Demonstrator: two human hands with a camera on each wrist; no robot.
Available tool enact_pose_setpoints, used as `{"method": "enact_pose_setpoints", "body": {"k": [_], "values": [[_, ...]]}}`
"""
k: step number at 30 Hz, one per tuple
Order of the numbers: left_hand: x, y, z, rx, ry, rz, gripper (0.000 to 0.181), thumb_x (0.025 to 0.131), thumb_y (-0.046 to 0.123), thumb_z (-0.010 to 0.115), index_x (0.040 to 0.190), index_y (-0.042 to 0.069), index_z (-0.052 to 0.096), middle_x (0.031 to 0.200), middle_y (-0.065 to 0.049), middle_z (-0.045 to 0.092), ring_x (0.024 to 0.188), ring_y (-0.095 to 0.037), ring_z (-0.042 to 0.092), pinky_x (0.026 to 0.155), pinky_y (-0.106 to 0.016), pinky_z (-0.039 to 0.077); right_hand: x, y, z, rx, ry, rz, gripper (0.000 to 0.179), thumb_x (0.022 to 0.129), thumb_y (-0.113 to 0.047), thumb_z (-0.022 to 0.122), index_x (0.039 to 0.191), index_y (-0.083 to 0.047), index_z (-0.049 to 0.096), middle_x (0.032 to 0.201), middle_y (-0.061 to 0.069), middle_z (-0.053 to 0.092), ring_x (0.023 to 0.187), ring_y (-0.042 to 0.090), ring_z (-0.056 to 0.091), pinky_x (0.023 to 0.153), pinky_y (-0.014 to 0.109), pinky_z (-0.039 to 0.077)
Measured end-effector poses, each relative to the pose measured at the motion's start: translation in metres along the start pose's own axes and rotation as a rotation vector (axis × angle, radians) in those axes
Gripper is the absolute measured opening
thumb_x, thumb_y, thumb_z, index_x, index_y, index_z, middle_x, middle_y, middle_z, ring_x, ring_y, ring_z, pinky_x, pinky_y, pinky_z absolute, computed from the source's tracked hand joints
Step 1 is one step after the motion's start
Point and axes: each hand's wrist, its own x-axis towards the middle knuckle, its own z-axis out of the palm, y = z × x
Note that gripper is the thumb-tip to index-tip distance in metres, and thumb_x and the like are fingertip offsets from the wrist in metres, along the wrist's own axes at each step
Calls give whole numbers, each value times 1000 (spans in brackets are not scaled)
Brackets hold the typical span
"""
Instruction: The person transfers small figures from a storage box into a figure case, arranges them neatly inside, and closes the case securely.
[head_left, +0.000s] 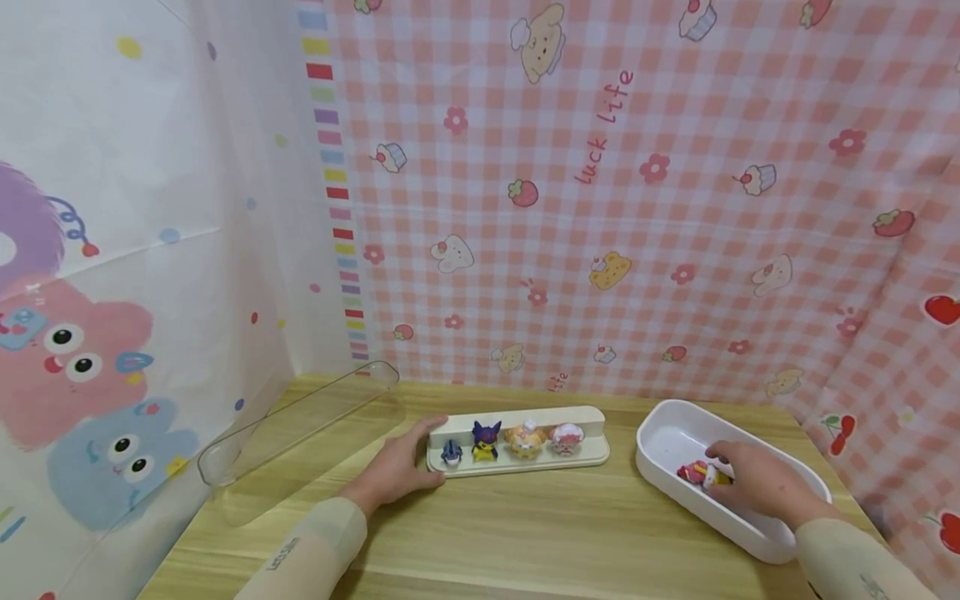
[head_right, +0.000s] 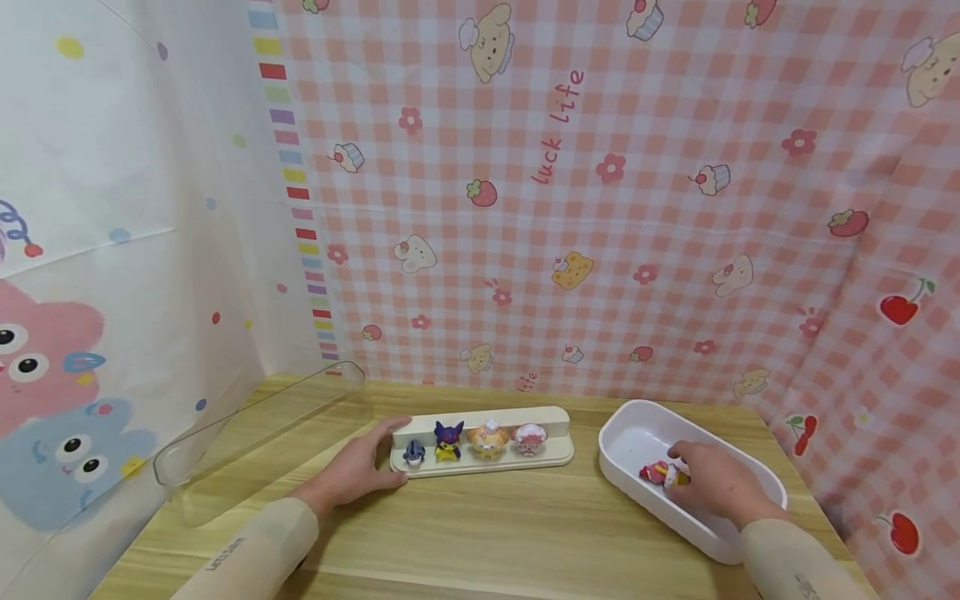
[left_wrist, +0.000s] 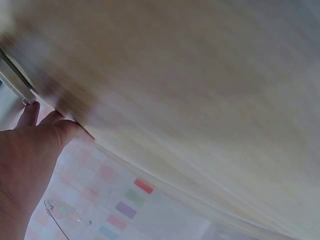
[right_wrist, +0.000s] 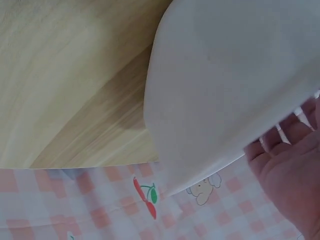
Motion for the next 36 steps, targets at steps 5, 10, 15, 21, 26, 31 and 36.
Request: {"method": "enact_pose_setpoints", "body": {"k": [5, 10, 15, 21, 26, 31, 36], "values": [[1, 0, 1, 0, -3, -16, 92, 85, 20, 93, 161, 29, 43, 151, -14, 64, 148, -34, 53, 124, -57, 41, 1, -5, 2, -44, 45, -52, 43, 81, -23, 91, 114, -2, 74, 99, 8, 77, 89, 24, 71, 82, 53, 62], [1, 0, 1, -1, -10, -20, 92, 85, 20, 93, 161, 29, 43, 151, -15, 64, 147, -35, 53, 123, -58, 41, 0, -3, 6, -15, -12, 21, 39, 85, -27, 86, 112, -1, 73, 93, 4, 73, 83, 17, 64, 76, 47, 59], [1, 0, 1, -2, 0, -34, 91, 85, 20, 93, 161, 30, 44, 151, -13, 65, 147, -33, 53, 124, -57, 42, -1, 2, 7, -13, 17, 33, 36, 83, -25, 82, 109, -2, 73, 89, 1, 70, 80, 15, 61, 72, 41, 55], [1, 0, 0, -3, 4, -30, 91, 85, 21, 92, 161, 29, 44, 150, -13, 65, 147, -33, 54, 123, -57, 42, 3, 1, 10, -68, 69, -14, 37, 81, -25, 84, 108, -2, 73, 90, 1, 71, 80, 16, 60, 75, 44, 56], [-1, 2, -1, -7, 6, -24, 90, 85, 20, 93, 161, 27, 45, 150, -15, 65, 147, -36, 54, 123, -59, 42, 13, -13, 22, -117, 163, -90, 26, 84, -20, 85, 104, -7, 76, 84, -3, 72, 75, 15, 61, 73, 43, 55], [-2, 3, -1, -8, 7, -18, 91, 84, 19, 93, 160, 27, 45, 151, -16, 64, 147, -37, 53, 123, -59, 41, 23, -24, 28, -121, 182, -99, 5, 89, -12, 80, 93, -14, 77, 76, -8, 68, 71, 12, 58, 67, 41, 52], [-1, 4, -2, -5, 7, -12, 91, 84, 19, 93, 161, 27, 45, 152, -17, 63, 148, -38, 52, 124, -59, 40, 27, -26, 25, -104, 215, -50, 7, 86, -13, 82, 94, -14, 81, 78, -7, 71, 73, 11, 60, 68, 41, 53]]}}
